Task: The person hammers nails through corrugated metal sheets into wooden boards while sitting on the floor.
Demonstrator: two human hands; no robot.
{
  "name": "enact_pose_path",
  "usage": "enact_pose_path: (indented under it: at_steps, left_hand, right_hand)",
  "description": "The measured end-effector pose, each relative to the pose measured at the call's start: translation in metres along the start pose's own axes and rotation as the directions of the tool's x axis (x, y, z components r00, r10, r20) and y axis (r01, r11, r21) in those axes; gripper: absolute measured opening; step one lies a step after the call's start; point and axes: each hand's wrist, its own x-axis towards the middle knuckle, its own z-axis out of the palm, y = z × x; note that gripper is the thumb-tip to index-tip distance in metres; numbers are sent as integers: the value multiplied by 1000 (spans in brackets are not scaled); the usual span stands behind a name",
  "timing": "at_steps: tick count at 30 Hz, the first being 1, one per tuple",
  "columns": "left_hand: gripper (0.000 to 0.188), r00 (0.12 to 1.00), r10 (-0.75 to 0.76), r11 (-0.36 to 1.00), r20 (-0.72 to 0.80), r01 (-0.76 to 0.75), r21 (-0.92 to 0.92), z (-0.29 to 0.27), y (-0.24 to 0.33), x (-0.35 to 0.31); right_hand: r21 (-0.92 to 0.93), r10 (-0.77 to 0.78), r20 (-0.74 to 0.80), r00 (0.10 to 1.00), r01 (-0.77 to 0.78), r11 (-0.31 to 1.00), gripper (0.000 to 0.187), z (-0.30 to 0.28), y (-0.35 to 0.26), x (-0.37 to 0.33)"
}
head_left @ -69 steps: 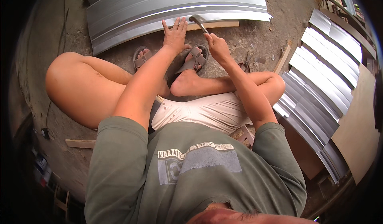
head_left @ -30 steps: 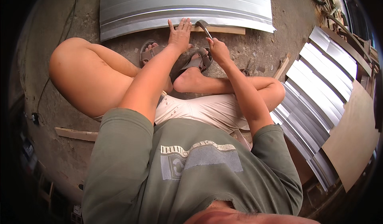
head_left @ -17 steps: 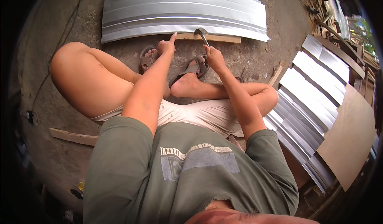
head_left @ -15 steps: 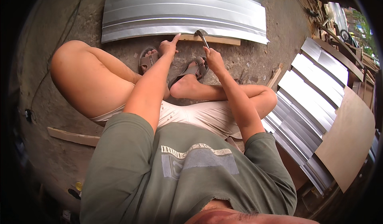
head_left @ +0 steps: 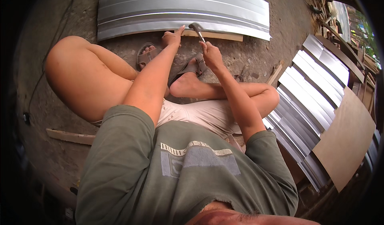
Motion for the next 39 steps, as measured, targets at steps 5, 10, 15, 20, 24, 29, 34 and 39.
enact_pose_path:
  at_steps: [5,10,15,20,24,29,34,39]
  left_hand:
    - [75,1000,18,998,10,-19,63,-7,4,2]
    - [78,1000,12,1000,12,-12,-10,-8,7,-5]
    - [77,1000,-8,1000,-7,8,-18,-5,-10,0]
    - [75,996,46,995,70,-39,-96,-14,6,3]
    - [73,990,106,986,92,-93,-138,-18,5,10]
    - [75,990,101,990,98,-89,-113,-19,1,5]
    - [75,995,91,991,30,-87,-102,-13,-5,12]
    - [75,987,114,991,115,-104,-84,-17,-7,4]
  right_hand:
    - [-10,27,-1,1000,-27,1000,53,-8,-7,7]
    - [-97,-10,-13,1000,9,995,55,1,8,11]
    - [-6,52,53,997,-51,999,55,0,2,0]
    - [-89,44,34,998,-41,995,56,4,16,9]
    - [-55,87,55,995,-84,995,57,2,8,11]
    - [23,4,18,1000,-5,1000,56,-2,-18,7]
    - [-172,-12,46,999,20,985,51,6,-7,16]
    - [-5,6,32,999,-6,1000,53,-5,-9,6]
